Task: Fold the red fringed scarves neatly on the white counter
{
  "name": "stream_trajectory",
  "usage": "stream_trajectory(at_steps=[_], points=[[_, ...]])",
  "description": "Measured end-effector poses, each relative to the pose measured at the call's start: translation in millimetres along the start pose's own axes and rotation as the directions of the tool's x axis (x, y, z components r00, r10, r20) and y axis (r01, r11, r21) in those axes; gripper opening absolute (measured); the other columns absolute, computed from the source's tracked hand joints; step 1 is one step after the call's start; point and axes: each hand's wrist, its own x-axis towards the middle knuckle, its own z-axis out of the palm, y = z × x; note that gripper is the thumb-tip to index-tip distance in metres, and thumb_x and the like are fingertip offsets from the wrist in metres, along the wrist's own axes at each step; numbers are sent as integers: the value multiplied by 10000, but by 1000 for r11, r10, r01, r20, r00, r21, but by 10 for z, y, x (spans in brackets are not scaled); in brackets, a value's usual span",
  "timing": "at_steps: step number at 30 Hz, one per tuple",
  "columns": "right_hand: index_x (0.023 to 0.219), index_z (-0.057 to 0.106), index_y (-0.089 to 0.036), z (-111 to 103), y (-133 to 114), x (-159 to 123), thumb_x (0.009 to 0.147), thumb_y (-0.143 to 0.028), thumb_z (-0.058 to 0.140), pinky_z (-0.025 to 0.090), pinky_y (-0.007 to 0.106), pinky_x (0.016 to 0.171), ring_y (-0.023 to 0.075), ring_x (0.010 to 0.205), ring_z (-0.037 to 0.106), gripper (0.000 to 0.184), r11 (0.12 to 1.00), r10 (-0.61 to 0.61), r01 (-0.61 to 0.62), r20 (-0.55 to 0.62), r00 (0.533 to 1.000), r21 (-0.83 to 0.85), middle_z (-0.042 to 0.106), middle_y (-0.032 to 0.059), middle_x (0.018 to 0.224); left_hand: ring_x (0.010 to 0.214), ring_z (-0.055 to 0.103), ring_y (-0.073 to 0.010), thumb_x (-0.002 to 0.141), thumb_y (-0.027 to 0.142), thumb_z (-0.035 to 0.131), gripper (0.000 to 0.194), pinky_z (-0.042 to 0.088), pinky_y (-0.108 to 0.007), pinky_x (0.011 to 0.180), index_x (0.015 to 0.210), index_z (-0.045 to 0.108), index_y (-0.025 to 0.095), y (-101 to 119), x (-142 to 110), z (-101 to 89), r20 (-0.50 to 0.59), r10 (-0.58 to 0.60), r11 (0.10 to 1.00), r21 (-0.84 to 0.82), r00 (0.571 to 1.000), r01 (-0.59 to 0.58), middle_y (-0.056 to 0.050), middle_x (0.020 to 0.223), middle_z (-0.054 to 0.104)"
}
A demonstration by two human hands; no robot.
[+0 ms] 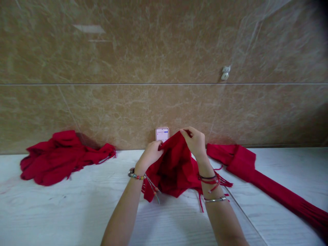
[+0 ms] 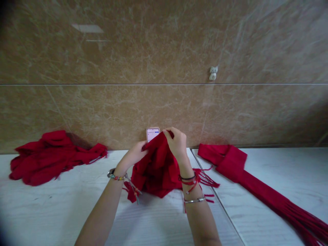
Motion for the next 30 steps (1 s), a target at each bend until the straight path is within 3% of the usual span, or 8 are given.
stream_trajectory(at_steps=[7, 11, 14, 18, 21, 23, 27, 30], points=[[707, 641, -179, -66, 121, 44, 774, -381, 504, 409, 267, 592, 161, 612, 569, 252, 997, 79, -80, -203, 976, 3, 647, 32, 658, 730, 565, -136, 732, 325, 559, 214, 434, -238, 667, 862, 565, 154, -213, -56, -229, 134, 112, 976, -199, 985, -84, -19, 828, 636], [711, 640, -174, -130, 291, 77, 766, -407, 501, 423, 283, 592, 169, 603, 566, 277, 990, 132, -139, -314, 940, 0, 641, 42, 647, 694, 546, -134, 731, 355, 554, 221, 409, -223, 634, 804, 610, 155, -228, -106, -347, 276, 91, 990, -126, 957, -58, 7, 767, 631], [714, 640, -176, -166, 364, 93, 768, -385, 499, 441, 298, 598, 172, 596, 568, 258, 986, 142, -162, -311, 940, -40, 638, 43, 641, 689, 543, -141, 785, 343, 488, 235, 397, -225, 637, 768, 634, 160, -216, -113, -396, 219, 43, 999, 7, 975, -46, 4, 746, 639], [829, 649, -166, -125, 278, 55, 764, -296, 520, 469, 339, 706, 192, 732, 601, 194, 996, -16, 18, 27, 1000, -85, 654, 74, 790, 743, 558, -156, 835, 321, 444, 259, 399, -240, 709, 807, 648, 164, -150, -101, -397, -28, 60, 986, 156, 998, -55, -27, 790, 652], [1038, 604, -191, -21, 123, -32, 745, -278, 583, 434, 375, 867, 209, 980, 563, 307, 971, -230, 236, 386, 893, 34, 612, 96, 1047, 789, 565, -160, 841, 310, 462, 238, 396, -248, 771, 844, 658, 175, -72, -96, -371, -24, 149, 972, 186, 989, -142, -39, 840, 650], [1137, 552, -217, 62, 32, -97, 727, -275, 620, 387, 405, 938, 222, 1108, 493, 419, 956, -281, 284, 525, 803, 77, 547, 103, 1182, 809, 564, -161, 836, 293, 480, 213, 395, -253, 796, 850, 663, 185, -21, -97, -353, 30, 183, 965, 186, 983, -186, -39, 862, 646], [1096, 582, -221, 162, -52, -156, 720, -193, 618, 371, 398, 945, 215, 1148, 460, 379, 939, -304, 334, 639, 707, 78, 545, 91, 1203, 848, 561, -154, 816, 242, 511, 166, 391, -252, 834, 843, 671, 206, 43, -110, -349, 165, 195, 966, 136, 967, -218, -24, 930, 642], [868, 661, -189, 146, -65, -132, 748, -166, 571, 445, 307, 779, 174, 863, 596, 153, 943, -281, 328, 676, 682, 61, 668, 55, 900, 845, 564, -161, 798, 259, 533, 163, 398, -254, 819, 870, 668, 203, 37, -122, -365, 177, 183, 972, 114, 967, -204, -28, 938, 646]])
